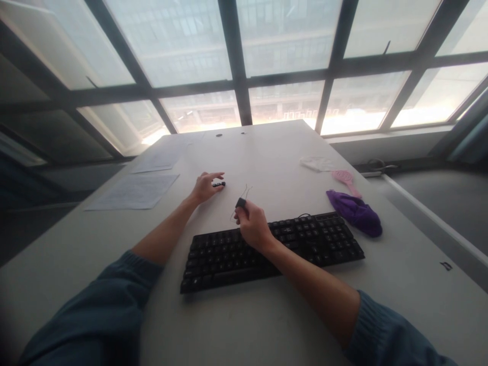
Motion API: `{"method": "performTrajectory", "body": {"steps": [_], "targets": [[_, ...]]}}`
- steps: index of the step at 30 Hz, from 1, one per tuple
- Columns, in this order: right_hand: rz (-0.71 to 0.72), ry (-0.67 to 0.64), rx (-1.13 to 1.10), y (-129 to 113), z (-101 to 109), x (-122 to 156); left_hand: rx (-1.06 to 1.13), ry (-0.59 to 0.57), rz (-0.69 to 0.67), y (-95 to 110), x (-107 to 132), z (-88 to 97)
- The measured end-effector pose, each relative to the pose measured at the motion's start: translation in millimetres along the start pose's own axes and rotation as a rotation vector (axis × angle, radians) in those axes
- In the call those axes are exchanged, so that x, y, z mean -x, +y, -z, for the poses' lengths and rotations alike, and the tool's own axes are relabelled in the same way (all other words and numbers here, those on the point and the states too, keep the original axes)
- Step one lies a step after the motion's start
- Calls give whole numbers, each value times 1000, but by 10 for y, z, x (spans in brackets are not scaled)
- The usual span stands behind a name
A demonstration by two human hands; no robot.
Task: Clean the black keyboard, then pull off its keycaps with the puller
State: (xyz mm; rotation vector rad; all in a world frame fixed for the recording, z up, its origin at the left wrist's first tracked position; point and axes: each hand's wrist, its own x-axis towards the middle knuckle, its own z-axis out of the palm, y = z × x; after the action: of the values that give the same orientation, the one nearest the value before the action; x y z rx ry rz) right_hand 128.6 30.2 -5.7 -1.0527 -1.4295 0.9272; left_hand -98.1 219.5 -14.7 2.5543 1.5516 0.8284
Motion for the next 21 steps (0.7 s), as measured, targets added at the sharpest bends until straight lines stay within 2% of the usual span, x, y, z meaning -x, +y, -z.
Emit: {"method": "performTrajectory", "body": {"steps": [6, 10, 12, 15, 18, 21], "targets": [[-6, -2, -2, -27, 6, 9, 14, -3, 2, -8, 4, -7], [4, 29, -71, -35, 12, -7, 58, 70, 34, 101, -13, 175], [4, 76, -126, -35, 19, -28, 94, 135, 43, 258, 1, 335], [0, 143, -164, -60, 51, -60, 156, 168, 19, 632, 132, 572], [26, 96, -88, -111, 117, -64, 279, 41, -29, 1071, 428, 696], [88, 5, 67, -131, 193, -31, 356, -60, -21, 1418, 795, 676]]}}
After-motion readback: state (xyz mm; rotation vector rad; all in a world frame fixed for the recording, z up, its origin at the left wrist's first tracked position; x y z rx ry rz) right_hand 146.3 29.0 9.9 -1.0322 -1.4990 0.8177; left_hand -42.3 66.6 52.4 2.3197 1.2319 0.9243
